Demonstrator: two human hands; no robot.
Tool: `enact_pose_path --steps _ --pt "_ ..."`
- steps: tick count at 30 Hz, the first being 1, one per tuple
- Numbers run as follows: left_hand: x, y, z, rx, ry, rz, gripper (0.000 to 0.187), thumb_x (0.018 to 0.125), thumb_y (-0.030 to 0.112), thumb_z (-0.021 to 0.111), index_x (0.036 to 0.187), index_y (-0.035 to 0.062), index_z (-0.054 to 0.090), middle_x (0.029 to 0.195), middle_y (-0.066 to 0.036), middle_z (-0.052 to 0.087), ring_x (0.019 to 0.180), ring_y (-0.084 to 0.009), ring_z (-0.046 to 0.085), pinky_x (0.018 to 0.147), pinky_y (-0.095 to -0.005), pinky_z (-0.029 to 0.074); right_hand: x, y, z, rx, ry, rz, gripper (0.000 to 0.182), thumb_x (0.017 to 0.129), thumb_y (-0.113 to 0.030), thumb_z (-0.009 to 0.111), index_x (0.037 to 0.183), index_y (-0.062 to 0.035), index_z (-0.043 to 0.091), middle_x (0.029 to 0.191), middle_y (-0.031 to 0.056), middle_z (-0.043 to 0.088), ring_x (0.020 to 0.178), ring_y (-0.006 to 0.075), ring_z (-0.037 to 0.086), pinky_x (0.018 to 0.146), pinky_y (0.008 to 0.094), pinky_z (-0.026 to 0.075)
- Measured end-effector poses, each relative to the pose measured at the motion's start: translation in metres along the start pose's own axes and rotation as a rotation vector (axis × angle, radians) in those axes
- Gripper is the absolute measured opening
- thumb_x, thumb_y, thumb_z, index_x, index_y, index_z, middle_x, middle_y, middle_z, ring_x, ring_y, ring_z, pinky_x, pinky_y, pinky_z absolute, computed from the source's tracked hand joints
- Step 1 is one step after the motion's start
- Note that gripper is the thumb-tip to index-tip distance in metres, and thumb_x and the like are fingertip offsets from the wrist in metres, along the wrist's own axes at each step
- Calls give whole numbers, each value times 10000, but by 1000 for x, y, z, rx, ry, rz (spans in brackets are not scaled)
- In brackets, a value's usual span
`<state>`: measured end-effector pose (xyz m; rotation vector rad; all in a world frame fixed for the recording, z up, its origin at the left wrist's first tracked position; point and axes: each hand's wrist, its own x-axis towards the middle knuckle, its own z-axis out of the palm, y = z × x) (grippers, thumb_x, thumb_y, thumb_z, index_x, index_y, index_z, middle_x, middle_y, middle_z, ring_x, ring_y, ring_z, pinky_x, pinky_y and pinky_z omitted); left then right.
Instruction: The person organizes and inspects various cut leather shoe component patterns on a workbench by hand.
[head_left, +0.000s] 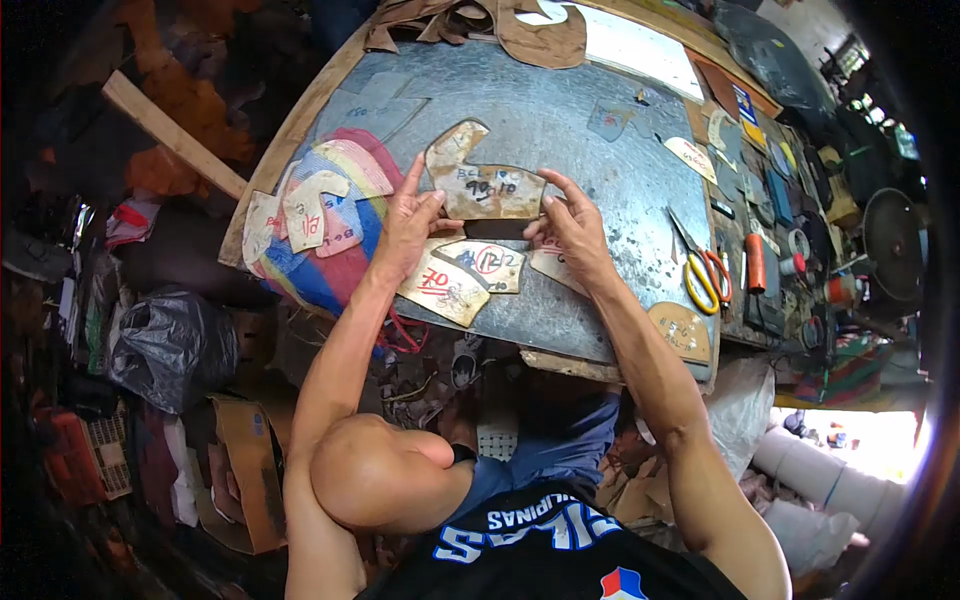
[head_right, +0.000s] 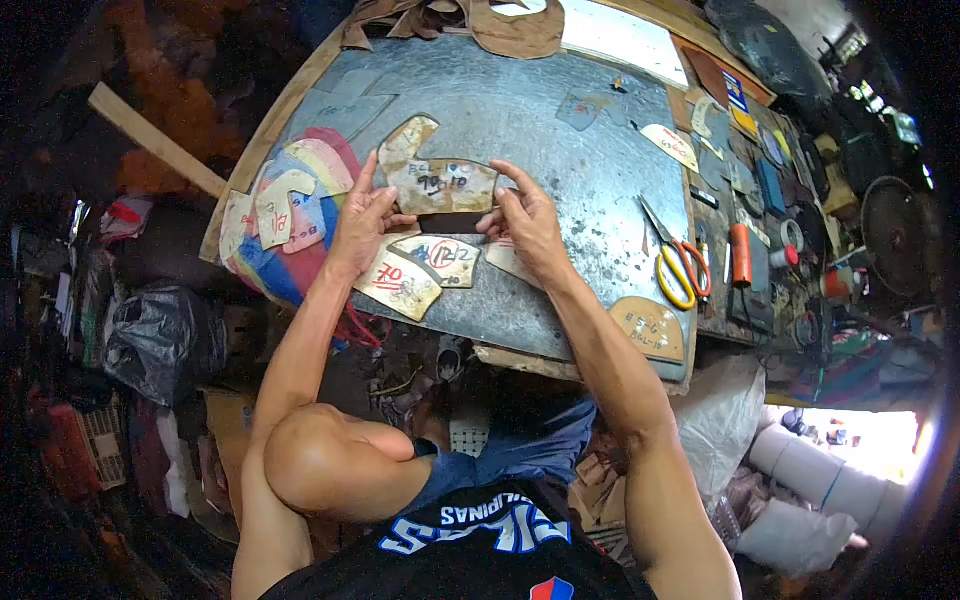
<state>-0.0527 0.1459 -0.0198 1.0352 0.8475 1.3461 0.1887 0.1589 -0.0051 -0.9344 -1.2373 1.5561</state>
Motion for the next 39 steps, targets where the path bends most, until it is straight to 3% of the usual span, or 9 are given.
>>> enact_pose_path --steps 6,16,23,28,39 --pt "-1 -1 -1 1 -5 -18 680 968 101 477 1508 117 63 1080 -111 634 861 -144 659 719 -277 584 2 2 0 -10 8 -4 367 984 -147 458 1338 -52 457 733 85 640 615 93 614 554 213 507" --pt "-1 -4 -3 36 -9 -8 669 972 93 467 1508 120 67 1077 -119 633 854 -142 659 725 -266 583 3 4 -1 -13 17 -5 359 983 -148 476 1332 -62 462 730 84 651 606 93 614 558 203 501" --pt "-1 -6 -4 81 3 17 674 969 92 476 1507 119 70 1036 -119 643 821 -141 661 708 -266 588 2 4 1 -30 27 -46 347 987 -123 442 1322 -35 466 728 82 651 632 96 633 557 207 507" --pt "-1 -6 -3 77 13 25 676 965 90 483 1506 114 79 1003 -112 651 788 -136 661 696 -264 590 0 3 3 -13 38 -34 366 972 -140 490 1320 -31 462 856 89 649 656 111 645 574 207 515" --pt "-7 4 2 76 -1 18 700 947 98 511 1503 82 85 904 -67 656 766 -104 640 690 -254 573 4 7 0 -8 39 -7 386 952 -162 544 1281 23 464 837 81 626 666 126 652 570 222 526"
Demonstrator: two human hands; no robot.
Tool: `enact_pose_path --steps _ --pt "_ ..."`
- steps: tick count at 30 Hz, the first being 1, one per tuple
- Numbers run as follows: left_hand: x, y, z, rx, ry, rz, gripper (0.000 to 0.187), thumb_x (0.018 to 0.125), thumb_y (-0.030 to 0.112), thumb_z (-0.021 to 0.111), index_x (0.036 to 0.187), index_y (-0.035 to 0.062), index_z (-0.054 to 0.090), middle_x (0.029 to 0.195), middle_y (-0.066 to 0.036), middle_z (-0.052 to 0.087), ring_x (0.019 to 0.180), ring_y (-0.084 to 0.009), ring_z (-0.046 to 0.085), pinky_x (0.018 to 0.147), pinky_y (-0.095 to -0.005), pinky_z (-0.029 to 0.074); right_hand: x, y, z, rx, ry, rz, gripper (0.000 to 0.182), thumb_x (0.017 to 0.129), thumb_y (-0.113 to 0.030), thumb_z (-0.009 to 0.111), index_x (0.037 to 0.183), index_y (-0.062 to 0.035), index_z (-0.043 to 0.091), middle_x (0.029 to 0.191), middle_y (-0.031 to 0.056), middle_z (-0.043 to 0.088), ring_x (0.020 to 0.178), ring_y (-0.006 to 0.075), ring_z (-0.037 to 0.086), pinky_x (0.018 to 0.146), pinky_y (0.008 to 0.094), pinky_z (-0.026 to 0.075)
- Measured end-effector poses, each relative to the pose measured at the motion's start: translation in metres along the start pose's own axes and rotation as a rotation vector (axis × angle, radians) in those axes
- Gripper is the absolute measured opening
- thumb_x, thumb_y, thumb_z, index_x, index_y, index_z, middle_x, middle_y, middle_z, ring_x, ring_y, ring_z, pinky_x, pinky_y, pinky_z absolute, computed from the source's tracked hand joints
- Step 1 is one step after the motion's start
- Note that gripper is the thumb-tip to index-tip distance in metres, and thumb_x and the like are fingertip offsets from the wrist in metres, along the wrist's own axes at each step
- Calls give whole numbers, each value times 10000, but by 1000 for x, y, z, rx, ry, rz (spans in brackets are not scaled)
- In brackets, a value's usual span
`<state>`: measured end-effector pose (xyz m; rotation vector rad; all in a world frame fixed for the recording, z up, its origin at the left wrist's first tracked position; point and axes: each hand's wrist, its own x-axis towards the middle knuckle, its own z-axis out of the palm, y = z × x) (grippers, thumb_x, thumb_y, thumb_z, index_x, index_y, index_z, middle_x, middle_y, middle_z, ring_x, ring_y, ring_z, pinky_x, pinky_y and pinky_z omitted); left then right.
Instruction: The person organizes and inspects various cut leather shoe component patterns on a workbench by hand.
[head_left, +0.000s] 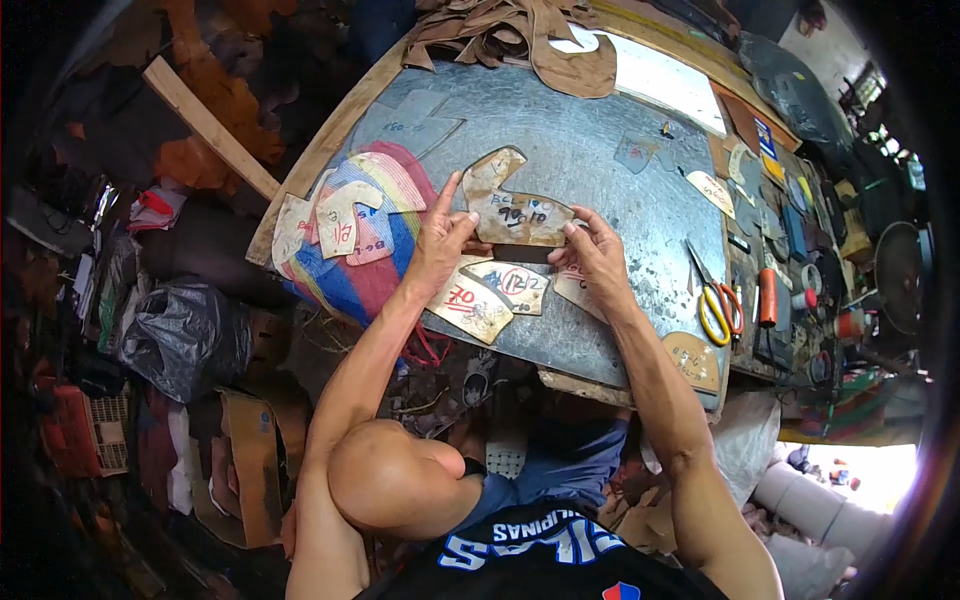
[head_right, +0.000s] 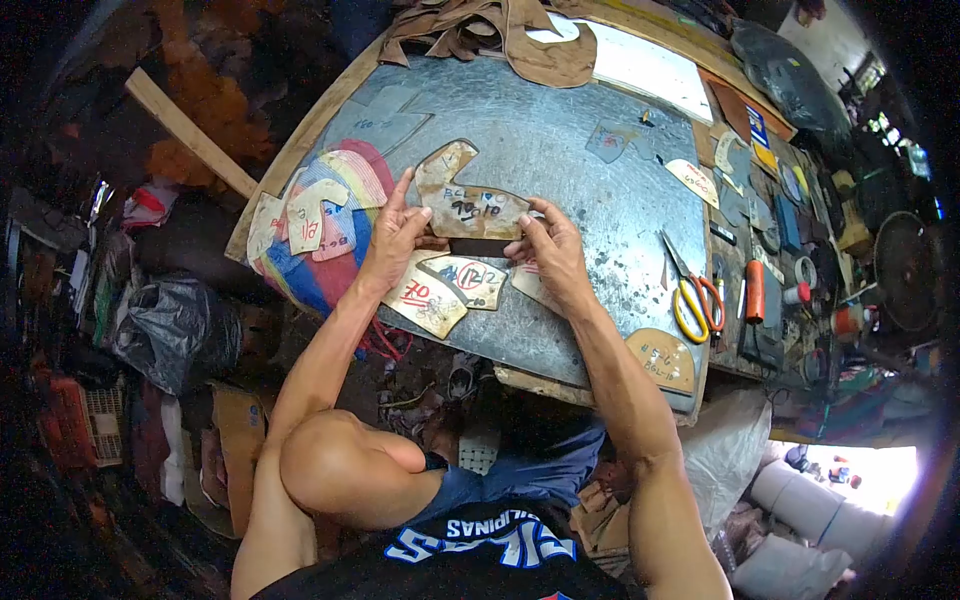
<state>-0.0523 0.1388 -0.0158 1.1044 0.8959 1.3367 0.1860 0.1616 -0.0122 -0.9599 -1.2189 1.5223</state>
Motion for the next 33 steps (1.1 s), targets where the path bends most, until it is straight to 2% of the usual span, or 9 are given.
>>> enact_pose_path --steps 4,8,10,14,16,18,20,25,33 --pt "0 5 -5 193 22 110 693 940 102 519 1504 65 119 827 -29 632 700 -52 582 638 -202 498 0 -3 1 12 1 20 377 955 -163 541 1273 19 458 836 90 635 669 126 652 560 215 519" --pt "-2 23 5 26 80 68 649 934 101 527 1493 59 200 757 -4 624 672 -22 524 601 -169 413 0 -3 3 10 5 17 356 959 -156 531 1268 8 465 839 94 637 671 128 647 565 219 515" --pt "4 25 -5 308 19 76 613 933 110 547 1473 53 262 964 -55 666 835 -53 596 755 -197 484 2 -1 1 -4 2 18 358 958 -155 532 1274 0 464 844 98 640 667 127 643 566 220 512" --pt "13 34 -2 334 28 61 522 930 108 558 1413 21 378 1007 -59 658 880 -62 598 789 -211 495 1 -2 1 -24 -6 13 351 956 -155 536 1267 -3 478 872 94 636 668 125 643 562 218 508" --pt "20 34 4 259 64 194 436 928 118 564 1345 21 478 886 4 622 623 -6 455 553 -178 406 1 -3 1 -30 -7 12 348 955 -156 537 1264 -5 484 884 90 635 668 124 643 559 217 505" --pt "25 39 3 259 40 199 404 927 125 572 1314 22 517 912 6 630 659 -12 476 581 -181 419 1 -1 0 -5 -35 -4 327 950 -150 547 1246 -22 488 863 90 643 660 117 646 560 207 513" --pt "27 48 2 315 8 75 407 936 100 559 1318 -24 490 1136 -71 622 971 -80 584 848 -216 484 1 -2 -1 -23 -23 15 326 950 -161 552 1244 -30 492 873 79 641 663 113 643 558 203 503" --pt "30 48 4 216 -27 88 390 929 90 570 1295 -30 514 1154 -73 616 987 -88 587 865 -224 486 1 0 -1 -48 -40 -20 350 948 -190 554 1252 -24 504 793 52 633 663 97 635 574 212 497" --pt "28 42 4 150 46 55 405 911 73 595 1297 -23 516 1186 -89 614 1006 -110 600 887 -232 484 0 -5 1 -77 -41 10 367 950 -188 548 1261 0 499 801 60 634 646 87 623 555 198 484"
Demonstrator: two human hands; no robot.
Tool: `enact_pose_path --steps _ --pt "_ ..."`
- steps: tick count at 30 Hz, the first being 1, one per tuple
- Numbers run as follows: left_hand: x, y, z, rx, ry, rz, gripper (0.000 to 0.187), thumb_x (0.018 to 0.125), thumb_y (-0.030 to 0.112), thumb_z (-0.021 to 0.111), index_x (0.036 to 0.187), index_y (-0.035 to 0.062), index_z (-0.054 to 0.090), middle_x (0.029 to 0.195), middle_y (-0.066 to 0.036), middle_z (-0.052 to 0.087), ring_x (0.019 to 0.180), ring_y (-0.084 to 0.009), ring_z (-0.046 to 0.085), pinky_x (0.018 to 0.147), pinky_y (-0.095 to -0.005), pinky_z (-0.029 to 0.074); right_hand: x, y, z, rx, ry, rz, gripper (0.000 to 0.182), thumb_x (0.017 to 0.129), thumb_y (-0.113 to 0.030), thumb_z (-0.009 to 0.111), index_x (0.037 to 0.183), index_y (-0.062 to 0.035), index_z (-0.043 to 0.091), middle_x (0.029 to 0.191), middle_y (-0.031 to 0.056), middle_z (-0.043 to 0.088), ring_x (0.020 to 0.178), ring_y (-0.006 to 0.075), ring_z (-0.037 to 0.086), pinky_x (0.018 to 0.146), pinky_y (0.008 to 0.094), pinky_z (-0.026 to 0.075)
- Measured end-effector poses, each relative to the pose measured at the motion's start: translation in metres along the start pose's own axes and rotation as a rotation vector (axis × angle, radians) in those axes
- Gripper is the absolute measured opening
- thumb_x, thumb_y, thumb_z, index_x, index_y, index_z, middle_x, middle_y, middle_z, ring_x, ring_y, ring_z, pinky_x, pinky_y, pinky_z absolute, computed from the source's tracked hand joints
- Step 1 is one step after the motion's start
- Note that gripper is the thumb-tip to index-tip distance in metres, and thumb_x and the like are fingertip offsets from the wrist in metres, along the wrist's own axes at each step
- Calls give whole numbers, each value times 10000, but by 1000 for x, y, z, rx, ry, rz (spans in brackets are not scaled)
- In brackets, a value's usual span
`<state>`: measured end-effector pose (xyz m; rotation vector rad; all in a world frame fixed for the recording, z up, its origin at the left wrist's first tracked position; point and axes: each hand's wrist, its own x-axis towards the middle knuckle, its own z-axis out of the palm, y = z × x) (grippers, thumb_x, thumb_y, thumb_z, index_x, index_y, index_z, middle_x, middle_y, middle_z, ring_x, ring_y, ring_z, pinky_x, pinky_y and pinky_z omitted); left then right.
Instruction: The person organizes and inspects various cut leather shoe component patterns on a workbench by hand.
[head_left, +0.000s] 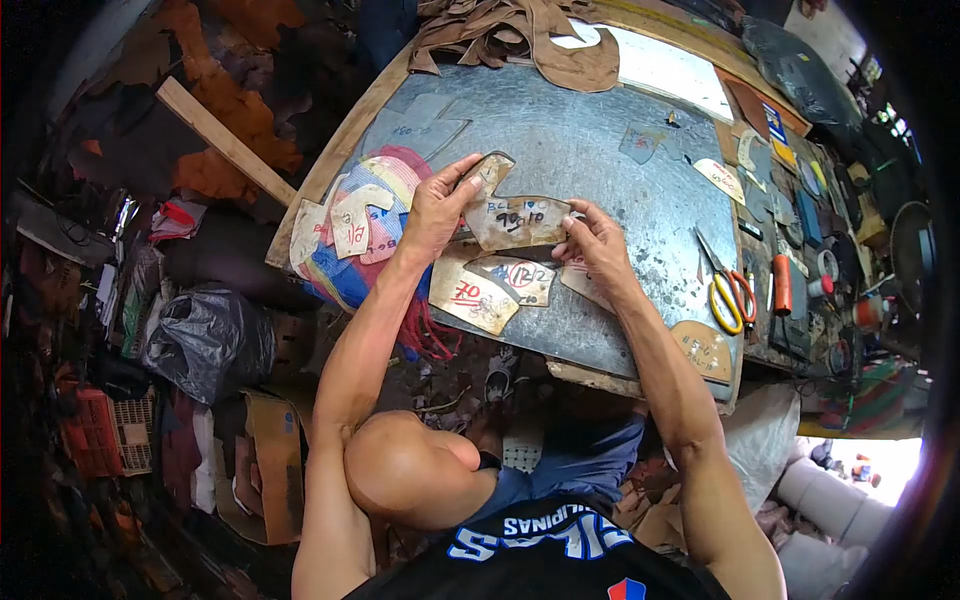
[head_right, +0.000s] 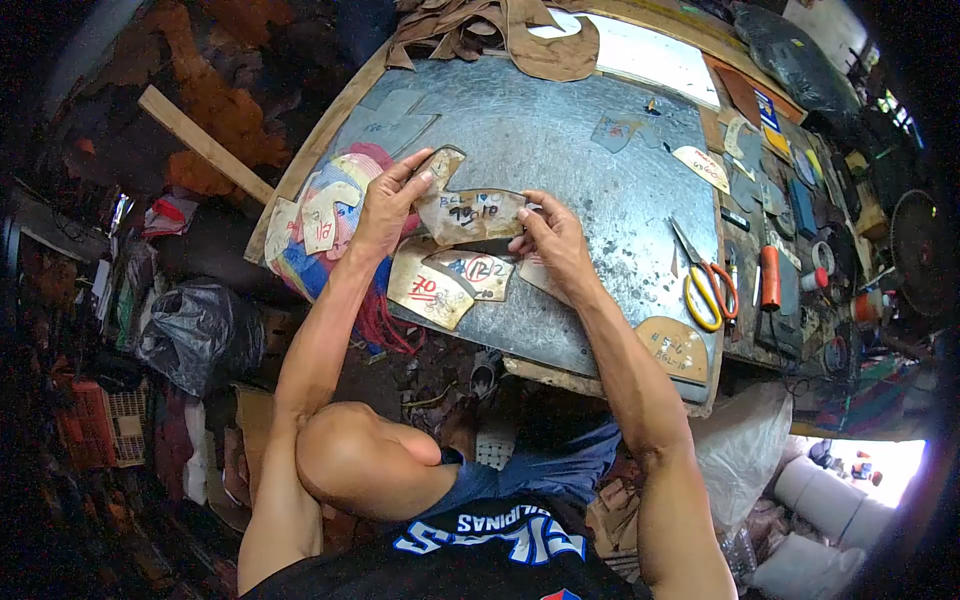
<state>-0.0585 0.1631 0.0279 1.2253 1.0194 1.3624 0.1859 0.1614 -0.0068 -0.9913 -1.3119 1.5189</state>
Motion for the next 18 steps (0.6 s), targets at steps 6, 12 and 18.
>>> enact_pose_path --steps 6,12,18 --pt "-1 -5 0 -52 8 -27 431 905 60 599 1318 -14 499 1212 -98 602 1034 -117 592 900 -235 481 0 0 -1 4 -2 13 389 949 -179 542 1282 15 484 808 58 628 632 77 610 539 192 475" --pt "1 -12 -4 -83 16 -45 424 901 47 598 1309 -17 502 1209 -100 602 1025 -123 598 892 -244 491 1 -1 -2 13 -21 18 394 946 -179 542 1271 37 491 808 53 619 626 78 604 537 196 473" --pt "1 -15 -6 -185 31 -97 506 893 56 617 1352 -16 416 1149 -108 621 952 -113 626 793 -239 533 2 3 -2 42 -7 17 396 941 -175 549 1265 47 494 801 53 621 627 86 608 538 204 478"
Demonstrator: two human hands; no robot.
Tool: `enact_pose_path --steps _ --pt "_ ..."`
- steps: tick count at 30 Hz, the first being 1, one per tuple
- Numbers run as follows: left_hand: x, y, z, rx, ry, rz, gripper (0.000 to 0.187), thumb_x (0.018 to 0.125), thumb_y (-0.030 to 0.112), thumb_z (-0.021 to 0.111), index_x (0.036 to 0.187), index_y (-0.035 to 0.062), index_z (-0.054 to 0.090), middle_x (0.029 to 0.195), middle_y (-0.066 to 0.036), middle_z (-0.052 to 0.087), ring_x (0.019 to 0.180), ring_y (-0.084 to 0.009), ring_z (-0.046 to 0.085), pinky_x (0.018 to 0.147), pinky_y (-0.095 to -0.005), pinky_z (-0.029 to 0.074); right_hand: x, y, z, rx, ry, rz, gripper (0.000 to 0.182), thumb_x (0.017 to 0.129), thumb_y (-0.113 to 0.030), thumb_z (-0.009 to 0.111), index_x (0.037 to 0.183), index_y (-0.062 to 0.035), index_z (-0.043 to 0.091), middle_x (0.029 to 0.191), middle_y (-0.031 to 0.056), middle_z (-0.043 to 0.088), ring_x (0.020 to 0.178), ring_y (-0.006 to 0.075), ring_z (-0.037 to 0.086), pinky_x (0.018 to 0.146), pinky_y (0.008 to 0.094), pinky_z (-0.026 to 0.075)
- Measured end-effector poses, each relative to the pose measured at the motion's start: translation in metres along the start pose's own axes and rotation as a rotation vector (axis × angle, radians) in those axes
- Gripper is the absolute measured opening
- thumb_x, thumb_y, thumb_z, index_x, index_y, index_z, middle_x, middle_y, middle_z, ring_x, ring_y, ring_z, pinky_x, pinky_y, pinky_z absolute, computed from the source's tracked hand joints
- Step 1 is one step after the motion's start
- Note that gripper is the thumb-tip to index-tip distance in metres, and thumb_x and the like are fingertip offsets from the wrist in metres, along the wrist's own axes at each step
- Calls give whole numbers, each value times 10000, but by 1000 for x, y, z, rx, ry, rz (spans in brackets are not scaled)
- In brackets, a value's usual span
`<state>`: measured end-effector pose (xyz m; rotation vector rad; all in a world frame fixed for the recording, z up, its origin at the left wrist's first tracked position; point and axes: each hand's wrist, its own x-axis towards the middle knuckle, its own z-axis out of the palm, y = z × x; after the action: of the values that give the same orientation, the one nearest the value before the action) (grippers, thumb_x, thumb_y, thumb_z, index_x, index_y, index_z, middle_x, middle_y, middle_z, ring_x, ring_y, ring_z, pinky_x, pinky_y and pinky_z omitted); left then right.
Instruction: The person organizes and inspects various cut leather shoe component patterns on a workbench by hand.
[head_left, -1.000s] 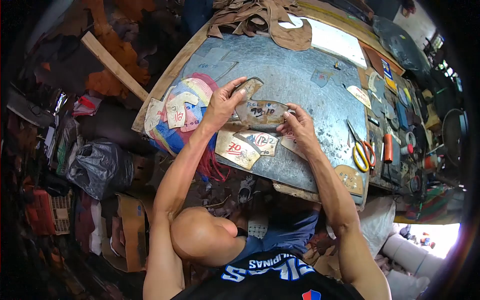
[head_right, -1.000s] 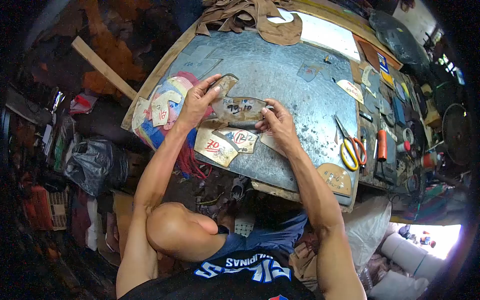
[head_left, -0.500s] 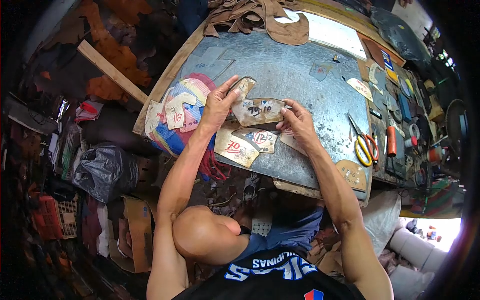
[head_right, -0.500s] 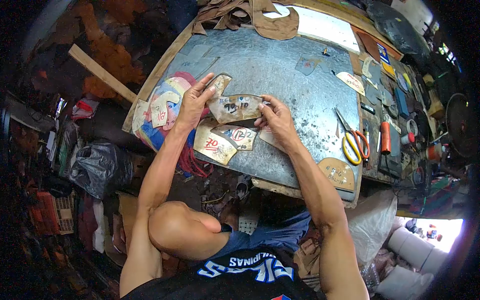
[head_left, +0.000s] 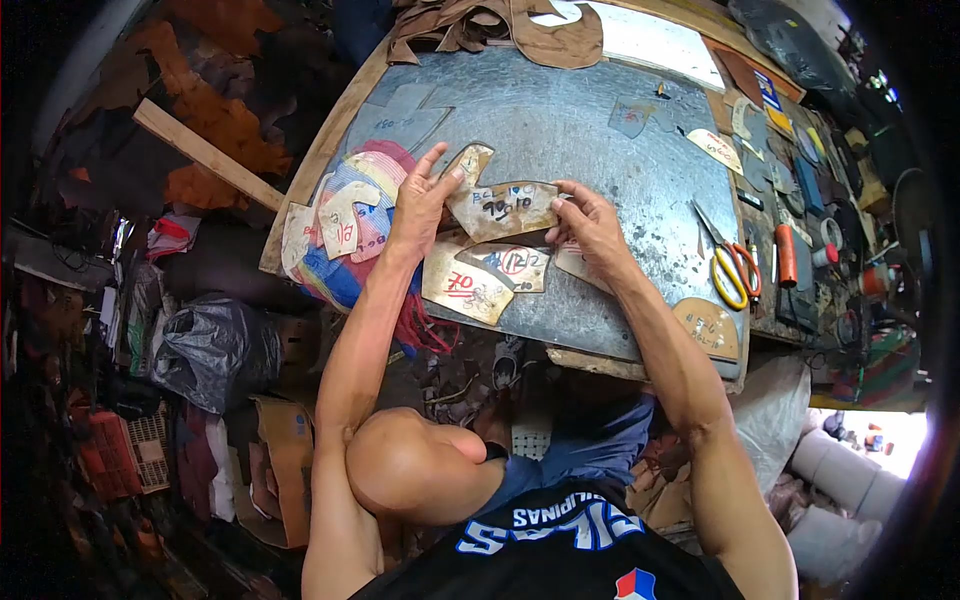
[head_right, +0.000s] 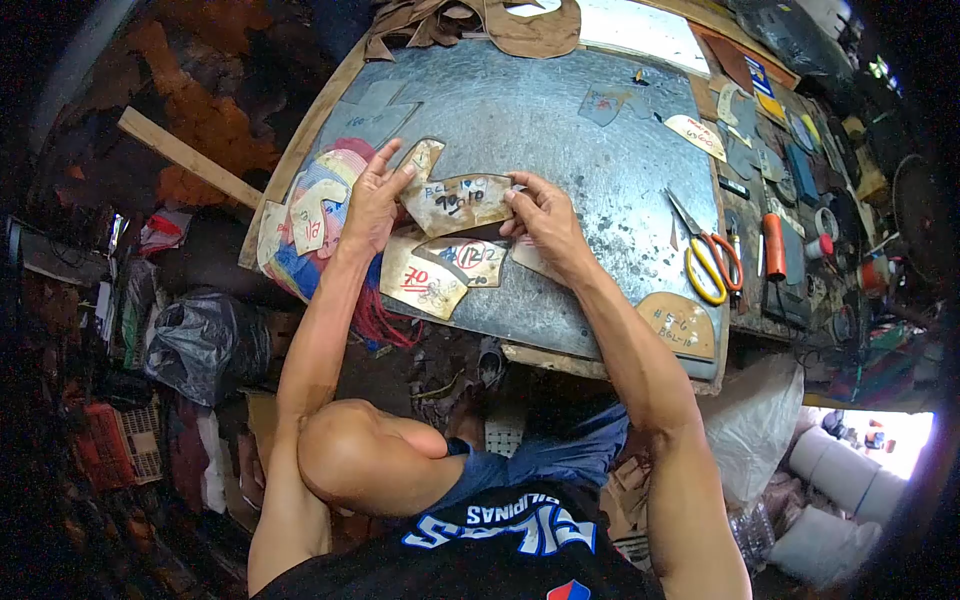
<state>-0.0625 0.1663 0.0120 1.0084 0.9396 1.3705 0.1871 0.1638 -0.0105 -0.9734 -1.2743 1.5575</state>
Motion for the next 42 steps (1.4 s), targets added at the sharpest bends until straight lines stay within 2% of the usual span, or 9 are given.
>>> enact_pose_path --steps 4,6,12,15,19,25,33,41,42 --pt "-7 4 6 -100 58 -111 516 895 73 616 1356 -2 398 1112 -115 629 951 -143 640 790 -274 552 1 0 -1 32 23 8 409 937 -171 558 1273 51 484 807 61 629 626 96 617 544 207 484" --pt "-9 3 5 -207 -49 -158 473 899 94 611 1328 4 432 1112 -120 628 977 -173 637 843 -321 546 1 -2 0 34 24 6 411 938 -171 558 1275 50 481 807 64 631 624 98 619 543 207 486" --pt "-13 0 10 -346 -108 -184 385 895 81 600 1261 8 503 1151 -116 616 1065 -200 599 960 -383 484 3 2 -3 26 15 -1 400 939 -173 558 1268 43 485 815 74 636 620 98 623 539 203 488" --pt "-16 -1 14 -369 -119 -166 408 894 80 591 1280 9 479 1185 -120 602 1108 -209 581 978 -384 470 3 2 -1 38 18 -7 388 940 -174 557 1259 37 493 813 74 640 617 97 623 537 201 487" --pt "-18 -7 18 -369 -126 -154 371 892 56 592 1254 27 511 1174 -105 606 1077 -199 593 963 -384 483 2 0 -1 35 27 -4 372 942 -169 550 1251 34 503 782 59 638 606 90 618 531 197 485" --pt "-18 -15 18 -323 -119 -77 444 887 31 591 1305 58 442 1215 -85 586 1107 -193 582 961 -385 487 0 -2 1 -4 40 -19 382 947 -173 539 1262 40 498 777 62 639 614 87 619 540 201 491" --pt "-19 -14 25 -327 -87 -26 415 891 12 572 1286 54 451 1204 -80 592 1096 -178 581 948 -375 488 -9 -12 8 -46 15 -104 354 950 -158 529 1294 -71 513 777 34 593 624 95 605 558 220 492" --pt "-18 -21 32 -314 -15 91 411 874 -7 565 1266 43 453 1195 -91 587 1078 -172 577 915 -336 495 -4 -5 7 7 5 -81 345 944 -132 537 1280 -56 524 809 54 601 639 104 623 562 218 496" --pt "-18 -18 34 -309 -23 112 502 877 -2 567 1339 40 374 1223 -101 562 1077 -170 571 914 -332 495 -4 -5 7 6 28 -70 345 945 -131 537 1281 -54 523 814 58 606 639 105 625 560 218 495"
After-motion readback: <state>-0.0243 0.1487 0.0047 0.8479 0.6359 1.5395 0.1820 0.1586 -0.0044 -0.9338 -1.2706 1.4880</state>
